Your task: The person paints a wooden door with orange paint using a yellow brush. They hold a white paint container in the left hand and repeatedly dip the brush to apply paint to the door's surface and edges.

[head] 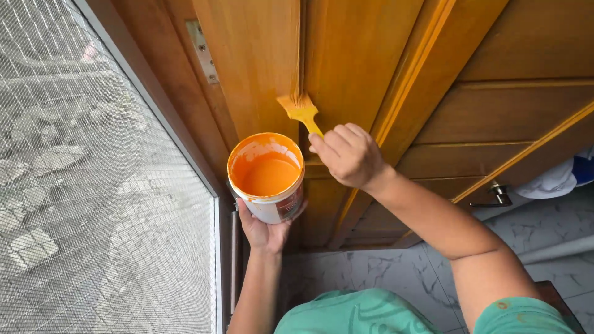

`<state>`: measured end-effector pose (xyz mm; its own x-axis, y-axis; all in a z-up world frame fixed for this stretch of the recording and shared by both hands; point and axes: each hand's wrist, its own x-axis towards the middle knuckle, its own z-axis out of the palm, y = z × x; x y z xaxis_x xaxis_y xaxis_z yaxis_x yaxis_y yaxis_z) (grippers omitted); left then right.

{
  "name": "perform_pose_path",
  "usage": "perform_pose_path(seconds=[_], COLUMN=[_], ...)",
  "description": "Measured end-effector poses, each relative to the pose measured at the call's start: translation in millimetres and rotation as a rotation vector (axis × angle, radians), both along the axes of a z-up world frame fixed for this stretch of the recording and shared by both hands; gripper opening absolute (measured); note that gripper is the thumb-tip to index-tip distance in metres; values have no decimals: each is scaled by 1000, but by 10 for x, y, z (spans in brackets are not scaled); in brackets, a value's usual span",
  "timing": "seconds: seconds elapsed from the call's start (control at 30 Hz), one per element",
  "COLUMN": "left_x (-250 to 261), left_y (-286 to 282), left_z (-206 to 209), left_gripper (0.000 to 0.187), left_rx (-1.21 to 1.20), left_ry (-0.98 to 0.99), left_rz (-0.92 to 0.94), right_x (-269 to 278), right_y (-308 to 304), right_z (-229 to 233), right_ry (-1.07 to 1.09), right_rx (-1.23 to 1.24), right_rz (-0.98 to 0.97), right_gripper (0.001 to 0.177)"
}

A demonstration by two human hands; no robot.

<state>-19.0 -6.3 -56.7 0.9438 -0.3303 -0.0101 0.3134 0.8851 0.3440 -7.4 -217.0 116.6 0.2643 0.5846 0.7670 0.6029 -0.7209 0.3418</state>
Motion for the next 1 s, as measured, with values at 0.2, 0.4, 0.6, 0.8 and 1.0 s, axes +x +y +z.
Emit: perform_pose_path(seconds=[0.2,0.4,0.6,0.8,1.0], left_x=[21,18,-27,30,59], left_y=[-2,23,147,166,171], left_z=[4,-34,-177,-237,-205], left_gripper=[94,95,98,100,100], left_rx=[-43,-43,-29,-71,-65], left_ry=[-9,-4,24,38,16], left_rz=[-4,-3,38,48,55], right_x=[-46,300,48,212,582], right_y=[-104,130,303,237,372], right_z=[715,686,39,773,904], right_ry=[-266,-272,-16,-298,-360], right_rx=[-22,-39,-51,-64,-75], right_rz=[18,-11,39,124,-2], right_gripper=[23,17,19,21,14])
